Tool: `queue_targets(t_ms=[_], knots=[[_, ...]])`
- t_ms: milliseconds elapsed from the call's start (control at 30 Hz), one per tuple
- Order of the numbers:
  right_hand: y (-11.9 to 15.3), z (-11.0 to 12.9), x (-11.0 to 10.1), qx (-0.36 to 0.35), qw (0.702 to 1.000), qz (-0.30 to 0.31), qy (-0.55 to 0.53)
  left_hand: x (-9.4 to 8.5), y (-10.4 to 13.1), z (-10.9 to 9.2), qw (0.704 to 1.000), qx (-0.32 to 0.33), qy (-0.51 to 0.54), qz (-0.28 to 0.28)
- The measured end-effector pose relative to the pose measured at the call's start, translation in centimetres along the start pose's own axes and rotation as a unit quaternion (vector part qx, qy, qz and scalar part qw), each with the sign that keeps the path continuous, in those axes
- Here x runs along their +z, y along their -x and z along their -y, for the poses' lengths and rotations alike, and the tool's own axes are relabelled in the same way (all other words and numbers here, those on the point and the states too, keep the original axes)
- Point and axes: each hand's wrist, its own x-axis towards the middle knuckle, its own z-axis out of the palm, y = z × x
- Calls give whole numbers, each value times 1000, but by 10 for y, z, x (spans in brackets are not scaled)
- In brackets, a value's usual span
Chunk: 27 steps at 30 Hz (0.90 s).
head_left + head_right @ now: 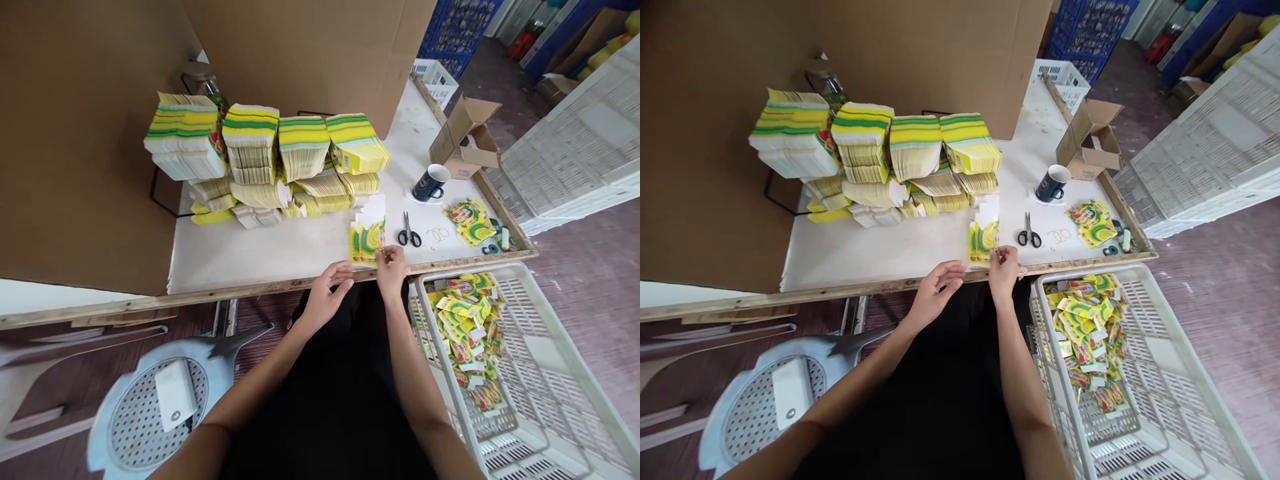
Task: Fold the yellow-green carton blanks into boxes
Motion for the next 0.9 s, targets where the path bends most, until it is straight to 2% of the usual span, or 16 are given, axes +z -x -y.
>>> queue_targets(t_ms=[67,167,300,400,533,700,900], knots=[[13,-5,-16,18,993,14,-115,-2,-2,0,999,-9,37,-22],[42,-9,-35,84,950,68,-294,2,-7,2,992,-28,125,22],[79,-8,-45,171,901,123,-380,16,-10,7,966,-50,217,133],[92,-5,-47,198,883,144,-401,23,-7,7,946,-55,253,195],[98,0,-47,182,892,138,-390,22,-2,5,943,-66,257,202],[98,4,-47,148,921,135,-335,22,0,2,955,-56,236,168],[98,0,-51,147,932,136,-303,29,2,1,968,-63,207,127]])
